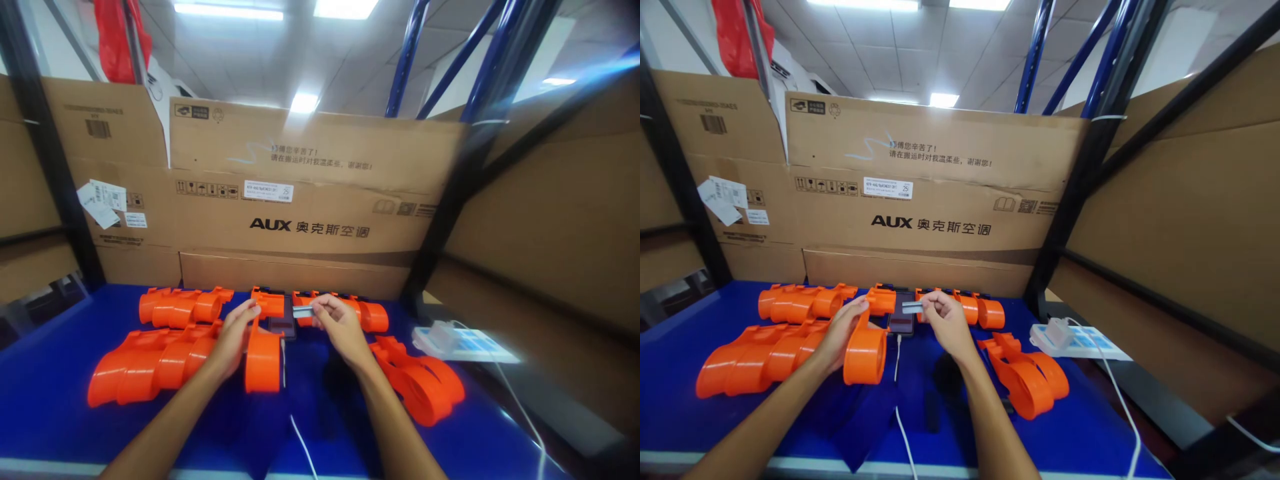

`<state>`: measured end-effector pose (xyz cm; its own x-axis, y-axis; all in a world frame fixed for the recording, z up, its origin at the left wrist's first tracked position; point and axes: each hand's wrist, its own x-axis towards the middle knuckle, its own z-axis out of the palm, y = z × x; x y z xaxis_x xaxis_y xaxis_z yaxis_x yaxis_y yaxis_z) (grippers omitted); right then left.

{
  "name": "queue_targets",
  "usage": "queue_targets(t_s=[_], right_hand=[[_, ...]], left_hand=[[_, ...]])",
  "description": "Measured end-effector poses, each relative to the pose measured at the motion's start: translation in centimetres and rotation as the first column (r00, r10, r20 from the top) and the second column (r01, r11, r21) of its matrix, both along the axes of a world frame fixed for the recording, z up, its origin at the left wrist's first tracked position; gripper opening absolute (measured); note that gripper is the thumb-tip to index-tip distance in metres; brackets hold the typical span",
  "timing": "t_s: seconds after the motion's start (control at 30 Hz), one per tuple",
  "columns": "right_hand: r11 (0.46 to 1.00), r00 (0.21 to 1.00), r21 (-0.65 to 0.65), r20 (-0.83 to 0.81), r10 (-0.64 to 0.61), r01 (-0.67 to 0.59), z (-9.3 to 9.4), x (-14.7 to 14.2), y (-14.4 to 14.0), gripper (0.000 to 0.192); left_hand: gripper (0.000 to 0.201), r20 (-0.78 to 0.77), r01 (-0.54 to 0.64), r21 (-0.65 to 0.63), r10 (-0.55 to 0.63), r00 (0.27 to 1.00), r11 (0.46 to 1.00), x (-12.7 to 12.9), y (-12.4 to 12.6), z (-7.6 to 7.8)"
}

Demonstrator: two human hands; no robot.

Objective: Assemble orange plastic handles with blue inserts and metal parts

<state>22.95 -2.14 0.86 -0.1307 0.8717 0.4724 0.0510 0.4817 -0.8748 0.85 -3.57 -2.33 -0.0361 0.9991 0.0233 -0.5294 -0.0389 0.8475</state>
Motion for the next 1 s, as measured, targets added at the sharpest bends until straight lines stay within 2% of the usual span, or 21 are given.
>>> queue_targets(t_s=[0.13,0.33,0.6,1.0], right_hand=[[1.0,0.991,-0.021,-0.134,-0.02,0.018,-0.21,-0.47,0.34,0.033],[1.0,0.988,-0.021,-0.151,-0.026,0.023,-0.73,-0.51,0.53,0.041],[0.999,0.997,0.002,-0.069,-0.034,0.034,-0.61,-0.32,0.4,0.039],[1.0,1.0,-0.005,-0.006,0.0,0.0,-0.31,0.13,-0.08,0.031]], left_hand=[[0.06,-0.036,0.136,-0.034,-0.137,0.99,0.99,0.51,-0.23,-0.34],[0.064,-0.046,0.188,-0.001,-0.188,0.981,0.982,0.67,-0.69,-0.05],[0.071,-0.019,0.189,0.003,-0.189,0.982,0.982,0.54,-0.76,0.13],[0.066,-0.034,0.17,-0.013,-0.171,0.985,0.985,0.3,-0.2,-0.52]])
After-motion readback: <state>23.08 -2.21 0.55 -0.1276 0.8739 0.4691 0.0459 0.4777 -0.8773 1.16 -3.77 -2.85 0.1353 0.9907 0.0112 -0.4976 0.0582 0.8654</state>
